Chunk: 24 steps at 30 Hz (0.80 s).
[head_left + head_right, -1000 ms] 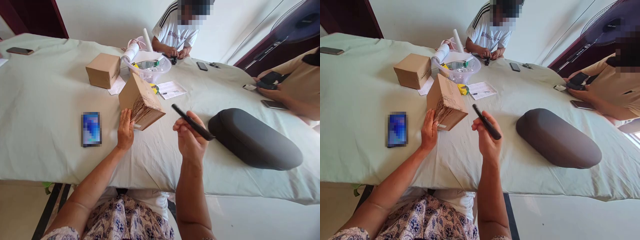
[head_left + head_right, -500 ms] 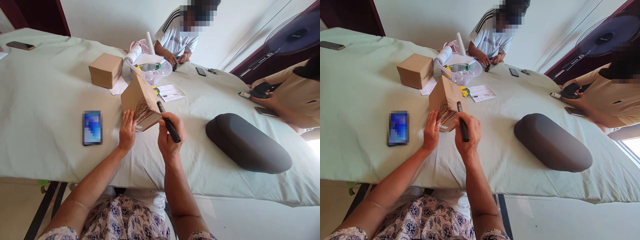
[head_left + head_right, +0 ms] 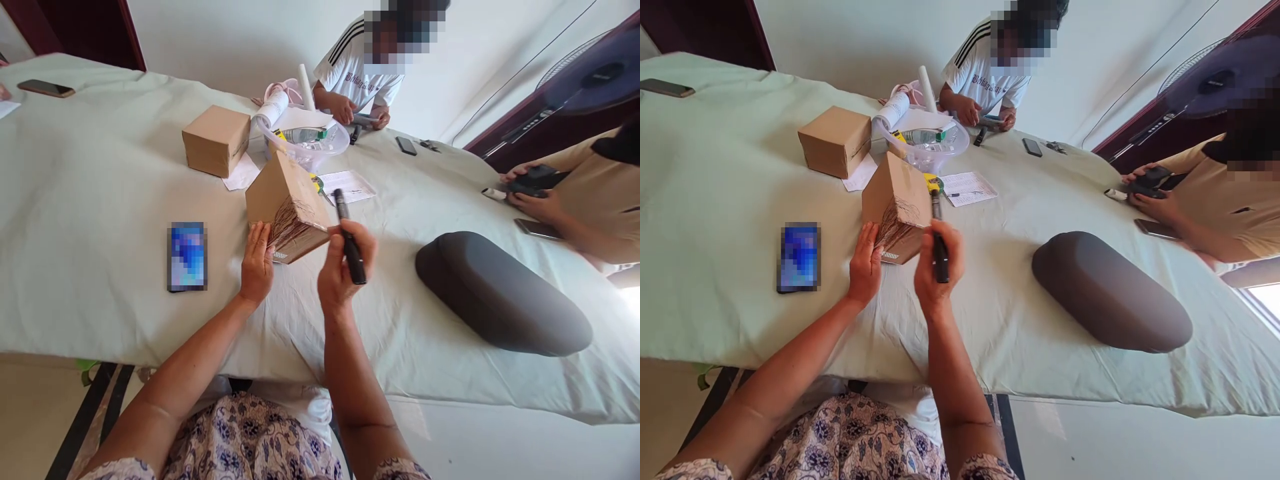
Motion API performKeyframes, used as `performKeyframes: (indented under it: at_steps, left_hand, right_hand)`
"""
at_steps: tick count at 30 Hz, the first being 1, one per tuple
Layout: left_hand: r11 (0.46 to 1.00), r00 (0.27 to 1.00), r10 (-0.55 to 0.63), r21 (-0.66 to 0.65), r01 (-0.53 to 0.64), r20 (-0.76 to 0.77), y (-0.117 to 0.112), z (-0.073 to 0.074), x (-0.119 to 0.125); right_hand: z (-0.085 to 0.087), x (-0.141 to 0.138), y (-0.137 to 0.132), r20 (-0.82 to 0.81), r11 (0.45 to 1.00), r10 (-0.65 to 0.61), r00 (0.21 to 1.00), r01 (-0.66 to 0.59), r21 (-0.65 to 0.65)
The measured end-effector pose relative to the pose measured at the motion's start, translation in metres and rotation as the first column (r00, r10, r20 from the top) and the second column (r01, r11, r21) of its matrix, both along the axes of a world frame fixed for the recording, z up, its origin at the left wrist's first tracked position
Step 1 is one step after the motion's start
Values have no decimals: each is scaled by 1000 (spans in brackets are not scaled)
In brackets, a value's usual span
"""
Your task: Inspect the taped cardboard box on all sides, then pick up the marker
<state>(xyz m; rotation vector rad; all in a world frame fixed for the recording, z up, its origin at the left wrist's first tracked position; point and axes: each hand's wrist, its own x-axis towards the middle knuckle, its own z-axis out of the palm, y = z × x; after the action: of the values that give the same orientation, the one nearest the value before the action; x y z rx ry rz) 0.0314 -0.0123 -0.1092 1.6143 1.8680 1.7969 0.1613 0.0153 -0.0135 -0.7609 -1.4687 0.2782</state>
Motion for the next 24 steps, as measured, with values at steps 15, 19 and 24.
performKeyframes:
  at_steps: [15,19,24]
  left_hand:
    - [990,970,26,-138,7,240,1,1,-6]
    - [985,962,68,-173,-23,263,-1,5,-6]
    - [980,936,154,-172,-103,317,-2,22,-17]
  right_hand:
    - [-76,84,51,853,716,95,513,561,-416]
    - [-65,80,47,873,695,138,468,582,-422]
    - [-57,81,44,860,687,183,477,564,-459]
